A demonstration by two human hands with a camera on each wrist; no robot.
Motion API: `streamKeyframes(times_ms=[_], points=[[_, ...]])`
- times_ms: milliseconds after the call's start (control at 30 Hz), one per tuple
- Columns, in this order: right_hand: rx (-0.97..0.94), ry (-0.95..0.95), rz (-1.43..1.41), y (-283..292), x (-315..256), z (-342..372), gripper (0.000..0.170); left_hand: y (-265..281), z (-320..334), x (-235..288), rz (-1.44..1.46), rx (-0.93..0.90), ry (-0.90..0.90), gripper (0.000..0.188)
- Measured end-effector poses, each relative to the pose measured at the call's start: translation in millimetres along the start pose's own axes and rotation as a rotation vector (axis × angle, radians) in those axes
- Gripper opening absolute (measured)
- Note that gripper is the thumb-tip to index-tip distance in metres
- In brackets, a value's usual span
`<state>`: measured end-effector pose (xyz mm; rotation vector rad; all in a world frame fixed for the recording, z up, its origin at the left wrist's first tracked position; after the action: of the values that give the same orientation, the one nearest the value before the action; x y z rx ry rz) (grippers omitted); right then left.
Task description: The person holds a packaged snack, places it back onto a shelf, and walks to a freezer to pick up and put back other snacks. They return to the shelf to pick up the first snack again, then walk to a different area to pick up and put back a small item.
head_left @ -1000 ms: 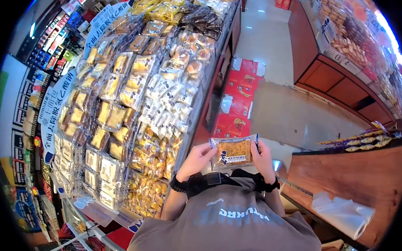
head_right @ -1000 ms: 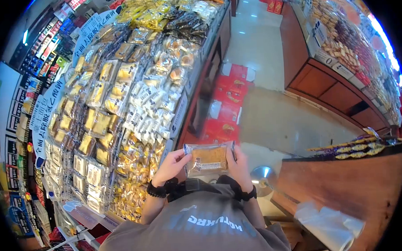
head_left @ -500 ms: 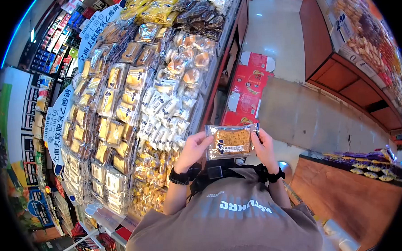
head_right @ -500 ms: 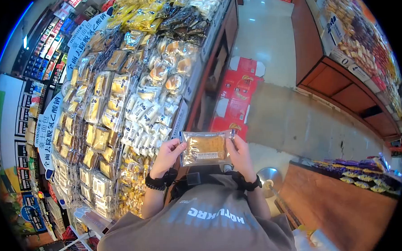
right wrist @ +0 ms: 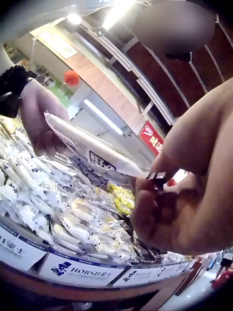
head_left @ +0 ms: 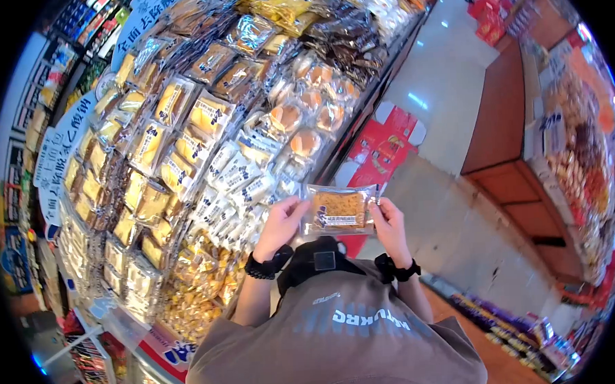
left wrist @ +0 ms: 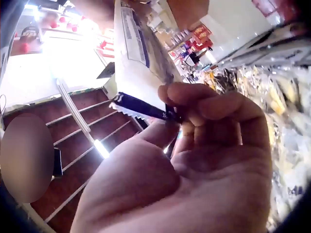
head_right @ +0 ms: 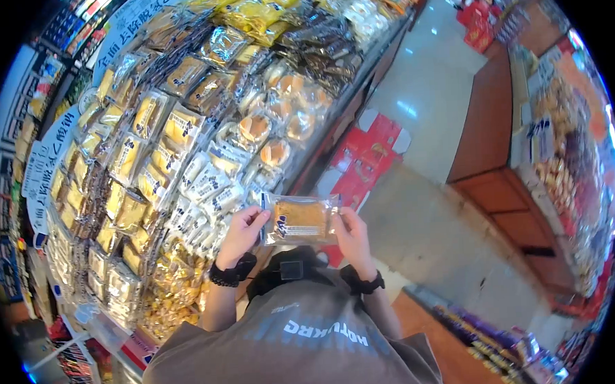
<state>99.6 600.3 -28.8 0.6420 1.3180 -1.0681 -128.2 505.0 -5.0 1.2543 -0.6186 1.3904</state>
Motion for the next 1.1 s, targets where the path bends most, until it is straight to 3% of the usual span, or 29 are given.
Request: streamKeyframes(times_ms=[33,233,333,500,600,767,900,1100], points=[[-0.009,-0.003,0.040,-3.1,-3.5,-16.9,0.016,9.1,-12.1,8.6,-0.031,0.064,-0.097,0.020],[-0.179,0.073,0.077,-53.2,-35.8,-112.3,0.019,55.8,-53.1,24.9,-0.061,0.268,-0.123,0.013],[-0.278,0.097,0.165,-81.3,-39.8,-146.3,0.023,79.9,-67.3,6.8,0.110,0.410,-0.157,0.011],[-0.352,0.163,0.184,-126.3,-49.6,-186.2,0.027,111.0,-73.1,1.0,0.124,0.492,-0.104,0.014],[-0.399,0.234,0.257,-140.5,-45.4,-213.8,0.028,136.1,-71.5,18.3,0.159,0.645,-0.159,0.027],[-0.500,0.224,0.184,-186.4,-65.9,-266.1,0.032,169.7,-91.2,37.3,0.048,0.713,-0.172,0.036],[-0.588,0.310,0.184,-226.6,-88.1,-305.6,0.033,192.4,-111.6,52.3,0.165,0.796,-0.235,0.038],[-0.684,0.339,0.200,-265.0,-77.9,-366.9,0.034,217.5,-142.1,75.2,-0.081,0.876,-0.114,0.036]])
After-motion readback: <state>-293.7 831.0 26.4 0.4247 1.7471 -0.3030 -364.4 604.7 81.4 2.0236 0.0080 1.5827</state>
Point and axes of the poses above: each hand's wrist, its own z-axis away from the middle knuckle, its own y-axis out of the back of the hand, x = y × z, the point moved 10 cm from there along -z, towards the middle knuckle, and after that the axes turned 10 degrees about -z, right-handed, at the moved point
